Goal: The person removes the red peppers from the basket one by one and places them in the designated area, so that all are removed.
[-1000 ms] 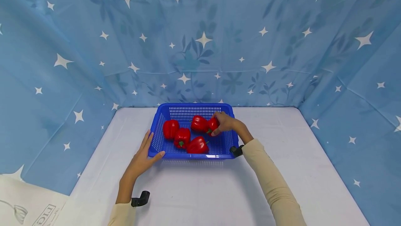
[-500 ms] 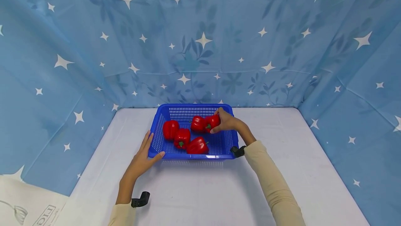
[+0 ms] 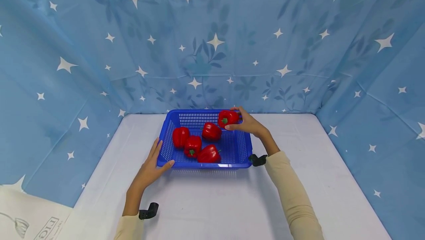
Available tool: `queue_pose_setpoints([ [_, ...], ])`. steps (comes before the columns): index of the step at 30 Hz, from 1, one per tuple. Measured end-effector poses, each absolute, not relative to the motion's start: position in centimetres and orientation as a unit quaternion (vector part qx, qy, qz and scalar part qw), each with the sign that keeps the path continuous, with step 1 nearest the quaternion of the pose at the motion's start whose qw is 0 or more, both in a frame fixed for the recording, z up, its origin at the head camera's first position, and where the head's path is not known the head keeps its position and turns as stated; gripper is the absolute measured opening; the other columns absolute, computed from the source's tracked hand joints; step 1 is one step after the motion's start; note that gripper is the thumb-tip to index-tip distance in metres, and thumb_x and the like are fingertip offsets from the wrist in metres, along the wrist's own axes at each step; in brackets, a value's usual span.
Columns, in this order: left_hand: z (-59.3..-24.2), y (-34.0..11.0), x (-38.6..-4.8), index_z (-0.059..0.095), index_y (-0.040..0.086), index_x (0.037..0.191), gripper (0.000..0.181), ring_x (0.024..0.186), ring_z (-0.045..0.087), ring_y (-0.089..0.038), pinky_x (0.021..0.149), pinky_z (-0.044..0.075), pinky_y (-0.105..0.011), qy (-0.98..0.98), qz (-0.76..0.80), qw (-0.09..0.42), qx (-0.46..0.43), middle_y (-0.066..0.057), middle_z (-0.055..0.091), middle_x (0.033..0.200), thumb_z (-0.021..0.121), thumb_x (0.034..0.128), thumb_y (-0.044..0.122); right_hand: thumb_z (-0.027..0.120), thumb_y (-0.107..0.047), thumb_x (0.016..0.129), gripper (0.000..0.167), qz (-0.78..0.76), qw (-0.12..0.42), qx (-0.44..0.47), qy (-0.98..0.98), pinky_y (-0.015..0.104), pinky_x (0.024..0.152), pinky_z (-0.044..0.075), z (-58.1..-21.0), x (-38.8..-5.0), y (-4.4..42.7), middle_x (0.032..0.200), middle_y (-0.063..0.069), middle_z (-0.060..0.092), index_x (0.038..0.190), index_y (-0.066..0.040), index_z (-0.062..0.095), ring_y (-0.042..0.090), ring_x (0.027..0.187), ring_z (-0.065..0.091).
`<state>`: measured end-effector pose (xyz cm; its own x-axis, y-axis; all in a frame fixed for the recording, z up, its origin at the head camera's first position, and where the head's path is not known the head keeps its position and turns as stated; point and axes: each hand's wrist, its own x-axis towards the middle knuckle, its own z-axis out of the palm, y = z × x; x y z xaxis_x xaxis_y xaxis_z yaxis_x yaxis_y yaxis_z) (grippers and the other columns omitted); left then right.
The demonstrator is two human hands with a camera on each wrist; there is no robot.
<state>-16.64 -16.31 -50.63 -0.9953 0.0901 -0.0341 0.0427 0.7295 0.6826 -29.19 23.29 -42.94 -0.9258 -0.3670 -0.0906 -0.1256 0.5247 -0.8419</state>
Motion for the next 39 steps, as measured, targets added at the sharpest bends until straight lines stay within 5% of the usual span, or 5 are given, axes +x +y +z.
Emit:
queue_pose_setpoints([
  [13, -50.8, -16.3, -16.6, -0.001, 0.034, 0.157, 0.103, 0.146, 0.023, -0.046, 0.101, 0.035, -0.072, 0.93, 0.365, 0.032, 0.035, 0.012, -0.011, 0.165, 0.057, 0.081, 0.074, 0.07, -0.034, 0.088, 0.083, -0.549, 0.114, -0.129, 0.818, 0.062, 0.106, 0.041, -43.2, -28.6, 26.0, 0.155, 0.015, 0.031, 0.155, -0.031, 0.021, 0.042, 0.141, 0.032],
  [25, -50.6, -16.4, -16.6, 0.0, 0.035, 0.157, 0.103, 0.147, 0.022, -0.044, 0.103, 0.035, -0.071, 0.927, 0.372, 0.032, 0.037, 0.017, -0.012, 0.164, 0.057, 0.0807, 0.074, 0.064, -0.021, 0.095, 0.086, -0.66, 0.086, -0.038, 0.745, 0.029, 0.089, 0.057, -44.0, -28.5, 28.5, 0.157, 0.018, 0.021, 0.157, -0.021, 0.005, 0.041, 0.138, 0.037],
  [29, -50.6, -16.4, -16.6, 0.0, 0.036, 0.157, 0.103, 0.147, 0.023, -0.044, 0.103, 0.035, -0.07, 0.928, 0.37, 0.032, 0.036, 0.016, -0.012, 0.164, 0.057, 0.0805, 0.074, 0.063, -0.027, 0.096, 0.085, -0.656, 0.065, -0.01, 0.752, 0.031, 0.091, 0.056, -44.8, -28.5, 29.6, 0.158, 0.019, 0.019, 0.157, -0.02, 0.004, 0.041, 0.139, 0.034],
  [39, -50.8, -16.4, -16.8, 0.0, 0.034, 0.157, 0.103, 0.147, 0.023, -0.045, 0.102, 0.035, -0.071, 0.927, 0.373, 0.028, 0.037, 0.014, -0.011, 0.164, 0.058, 0.0809, 0.073, 0.066, -0.038, 0.093, 0.096, -0.641, 0.076, 0.08, 0.759, 0.059, 0.11, 0.034, -47.7, -27.8, 31.7, 0.161, 0.024, 0.011, 0.158, -0.011, 0.0, 0.046, 0.146, 0.02],
])
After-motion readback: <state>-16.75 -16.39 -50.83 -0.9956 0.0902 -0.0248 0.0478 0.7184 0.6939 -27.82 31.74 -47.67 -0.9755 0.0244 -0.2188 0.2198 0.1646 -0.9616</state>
